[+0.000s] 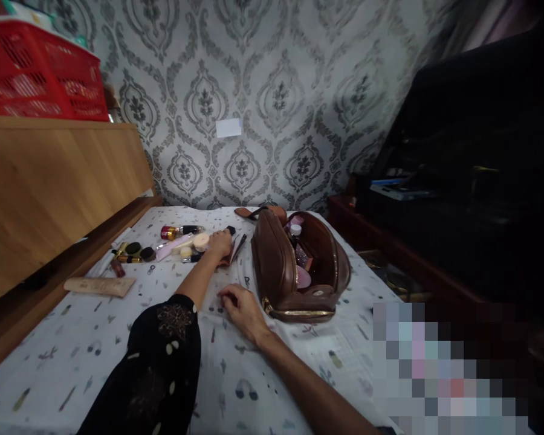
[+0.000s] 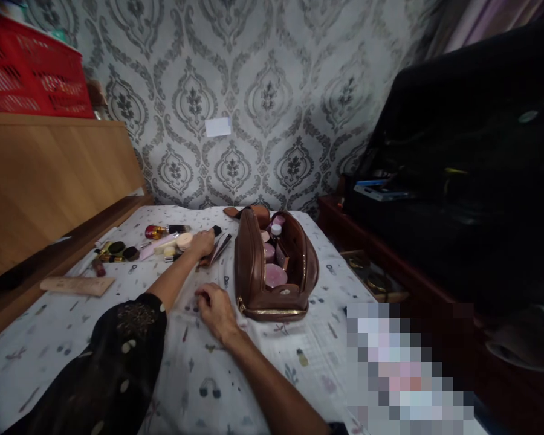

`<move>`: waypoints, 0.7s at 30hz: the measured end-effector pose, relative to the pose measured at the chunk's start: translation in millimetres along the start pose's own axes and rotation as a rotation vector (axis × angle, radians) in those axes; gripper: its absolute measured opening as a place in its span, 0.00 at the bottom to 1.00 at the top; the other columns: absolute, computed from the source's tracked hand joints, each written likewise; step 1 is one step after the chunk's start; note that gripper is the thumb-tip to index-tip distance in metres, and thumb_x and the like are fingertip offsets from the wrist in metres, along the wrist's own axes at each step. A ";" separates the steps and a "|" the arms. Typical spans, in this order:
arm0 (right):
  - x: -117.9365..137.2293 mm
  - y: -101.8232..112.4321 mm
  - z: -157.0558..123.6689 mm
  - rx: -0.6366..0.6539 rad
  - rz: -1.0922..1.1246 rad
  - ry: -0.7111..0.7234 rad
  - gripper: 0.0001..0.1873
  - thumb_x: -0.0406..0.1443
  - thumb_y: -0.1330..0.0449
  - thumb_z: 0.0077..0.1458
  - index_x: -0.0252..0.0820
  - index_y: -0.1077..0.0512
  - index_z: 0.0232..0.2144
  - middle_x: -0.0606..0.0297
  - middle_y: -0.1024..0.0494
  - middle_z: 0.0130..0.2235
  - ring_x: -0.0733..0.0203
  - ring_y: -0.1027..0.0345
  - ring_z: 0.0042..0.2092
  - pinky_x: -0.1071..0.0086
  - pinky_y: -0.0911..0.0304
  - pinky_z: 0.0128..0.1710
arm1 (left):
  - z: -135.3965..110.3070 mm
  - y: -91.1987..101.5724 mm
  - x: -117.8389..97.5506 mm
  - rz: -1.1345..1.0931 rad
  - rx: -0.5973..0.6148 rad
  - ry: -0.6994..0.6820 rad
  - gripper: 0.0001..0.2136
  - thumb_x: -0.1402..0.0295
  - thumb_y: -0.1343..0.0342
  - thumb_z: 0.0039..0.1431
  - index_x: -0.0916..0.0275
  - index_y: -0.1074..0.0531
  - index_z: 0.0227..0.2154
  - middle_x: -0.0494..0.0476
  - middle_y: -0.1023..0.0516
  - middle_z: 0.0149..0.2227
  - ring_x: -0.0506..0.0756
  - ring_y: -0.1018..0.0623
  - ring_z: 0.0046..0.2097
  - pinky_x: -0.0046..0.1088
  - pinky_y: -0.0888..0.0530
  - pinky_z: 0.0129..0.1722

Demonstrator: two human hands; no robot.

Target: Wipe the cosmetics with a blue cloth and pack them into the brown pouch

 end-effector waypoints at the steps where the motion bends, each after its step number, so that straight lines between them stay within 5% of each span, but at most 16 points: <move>1: 0.0 0.0 0.3 0.000 0.002 0.003 0.13 0.26 0.46 0.52 0.42 0.23 0.33 0.65 0.24 0.30 0.60 0.31 0.33 0.69 0.36 0.38 | -0.8 2.1 -0.2 0.012 0.004 0.005 0.19 0.61 0.42 0.65 0.64 0.30 0.55 0.64 0.27 0.55 0.60 0.23 0.52 0.45 0.23 0.50; 6: 0.3 -0.2 0.8 -0.008 0.019 0.016 0.12 0.27 0.46 0.53 0.40 0.23 0.33 0.65 0.25 0.30 0.61 0.32 0.33 0.71 0.36 0.37 | -13.9 8.6 -5.3 0.030 0.013 -0.018 0.21 0.71 0.44 0.64 0.70 0.37 0.58 0.77 0.29 0.54 0.67 0.27 0.58 0.44 0.28 0.55; 14: -2.7 -3.3 -0.2 -0.008 0.019 -0.031 0.14 0.24 0.45 0.50 0.41 0.23 0.33 0.67 0.25 0.30 0.64 0.33 0.33 0.72 0.37 0.37 | -11.2 12.5 -1.3 0.004 0.043 -0.061 0.16 0.75 0.52 0.64 0.69 0.31 0.54 0.73 0.25 0.50 0.62 0.23 0.53 0.35 0.28 0.52; 21: 1.0 -1.9 -2.7 -0.016 -0.004 -0.047 0.14 0.23 0.43 0.50 0.40 0.22 0.35 0.65 0.24 0.33 0.64 0.33 0.33 0.72 0.38 0.38 | 16.5 56.3 54.1 0.021 -0.047 0.029 0.22 0.77 0.53 0.61 0.68 0.34 0.58 0.71 0.27 0.55 0.62 0.25 0.56 0.36 0.29 0.55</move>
Point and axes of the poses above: each hand's wrist, its own z-axis towards the middle knuckle, its own y-axis out of the back of the hand, x = y × z, the point moved 8 cm from there along z, towards the middle knuckle
